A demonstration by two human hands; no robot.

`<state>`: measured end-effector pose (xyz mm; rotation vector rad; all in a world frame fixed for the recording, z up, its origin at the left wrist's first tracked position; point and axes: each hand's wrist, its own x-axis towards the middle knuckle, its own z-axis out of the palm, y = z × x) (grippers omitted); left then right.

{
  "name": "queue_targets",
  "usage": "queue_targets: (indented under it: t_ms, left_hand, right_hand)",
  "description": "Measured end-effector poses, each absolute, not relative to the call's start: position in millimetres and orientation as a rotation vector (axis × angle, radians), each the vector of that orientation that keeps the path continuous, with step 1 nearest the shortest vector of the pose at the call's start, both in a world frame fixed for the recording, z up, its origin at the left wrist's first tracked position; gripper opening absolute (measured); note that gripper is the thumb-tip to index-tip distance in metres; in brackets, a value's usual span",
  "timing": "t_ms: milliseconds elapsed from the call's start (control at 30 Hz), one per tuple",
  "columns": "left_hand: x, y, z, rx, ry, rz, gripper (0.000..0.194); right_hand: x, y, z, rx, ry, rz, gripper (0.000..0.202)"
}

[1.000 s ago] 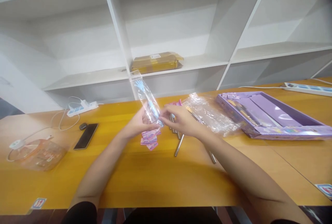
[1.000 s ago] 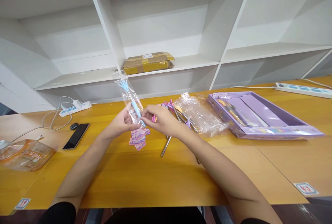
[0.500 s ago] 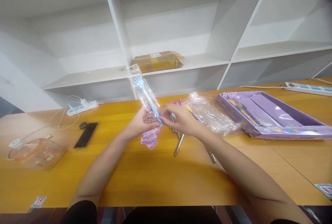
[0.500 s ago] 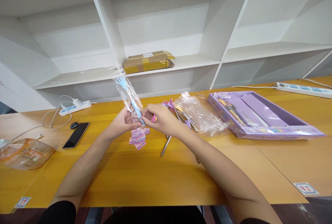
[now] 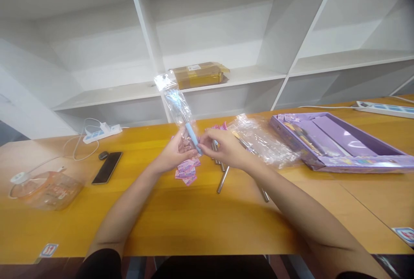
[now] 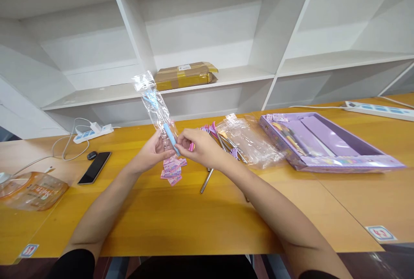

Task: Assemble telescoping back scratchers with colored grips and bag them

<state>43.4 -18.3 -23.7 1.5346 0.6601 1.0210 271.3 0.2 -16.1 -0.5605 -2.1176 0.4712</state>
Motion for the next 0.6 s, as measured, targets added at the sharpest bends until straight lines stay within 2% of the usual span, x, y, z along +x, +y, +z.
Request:
queue_targets:
  t_ms: [333, 600]
  left_hand:
    - [43.2, -23.1, -15.7, 1.554, 0.699, 0.984, 0.106]
    - [40.5, -20.7, -19.2, 1.580, 0.658, 0.974, 0.102]
  right_hand:
    - [269.7, 0.6, -17.3, -0.536, -2.112, 0.404, 0.012]
    - [270.1, 1.0, -18.6, -0.579, -2.097, 0.460, 0.015]
